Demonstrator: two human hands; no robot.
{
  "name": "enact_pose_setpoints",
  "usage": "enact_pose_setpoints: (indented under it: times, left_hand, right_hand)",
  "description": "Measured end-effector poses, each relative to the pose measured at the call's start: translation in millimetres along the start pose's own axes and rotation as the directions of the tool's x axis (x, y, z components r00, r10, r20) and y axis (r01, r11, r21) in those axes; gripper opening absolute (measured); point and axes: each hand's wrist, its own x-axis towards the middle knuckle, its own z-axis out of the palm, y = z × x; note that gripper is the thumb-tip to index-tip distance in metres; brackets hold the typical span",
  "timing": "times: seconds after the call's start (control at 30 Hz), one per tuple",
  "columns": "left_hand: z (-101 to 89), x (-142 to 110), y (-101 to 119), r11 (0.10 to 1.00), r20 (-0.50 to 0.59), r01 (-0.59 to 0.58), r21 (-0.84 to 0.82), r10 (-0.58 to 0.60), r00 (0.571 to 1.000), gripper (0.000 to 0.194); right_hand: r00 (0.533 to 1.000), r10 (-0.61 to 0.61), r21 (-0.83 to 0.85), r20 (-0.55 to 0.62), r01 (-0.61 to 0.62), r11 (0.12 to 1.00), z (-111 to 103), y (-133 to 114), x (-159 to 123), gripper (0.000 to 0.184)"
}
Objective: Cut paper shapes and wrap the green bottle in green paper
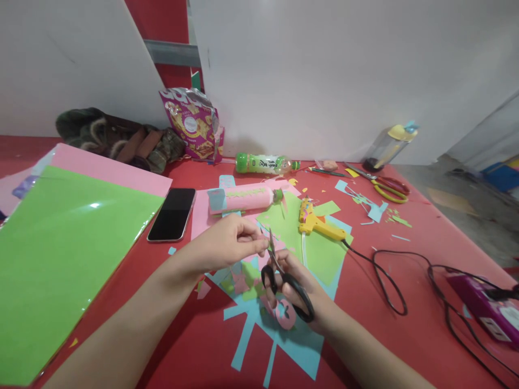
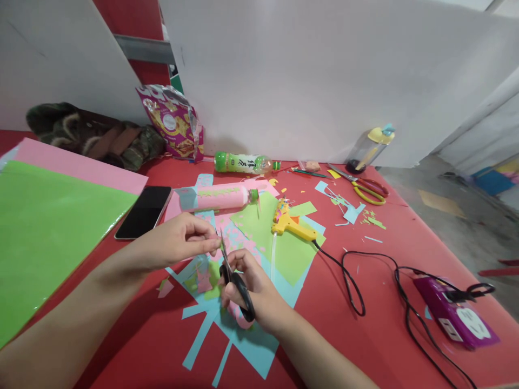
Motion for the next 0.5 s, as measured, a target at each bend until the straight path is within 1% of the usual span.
enact_pose_setpoints:
  times: [0.2, 0.5]
  left_hand:
    - [0.6, 0.0, 0.0, 1.0, -0.008, -0.001, -0.012, 0.001, 1.0, 0.029]
    - [2.5, 0.0, 0.1, 1.0, -0.009, -0.021, -0.01, 0.021, 1.0, 0.028]
  right_hand:
    - [1.0, 0.001, 0.002, 0.004, -0.001, 1.0, -0.7, 1.2, 0.7, 0.045]
    - [1.0, 0.008, 0.009, 0.014, -0.009, 1.0, -2.8, 2.1, 0.3, 0.041]
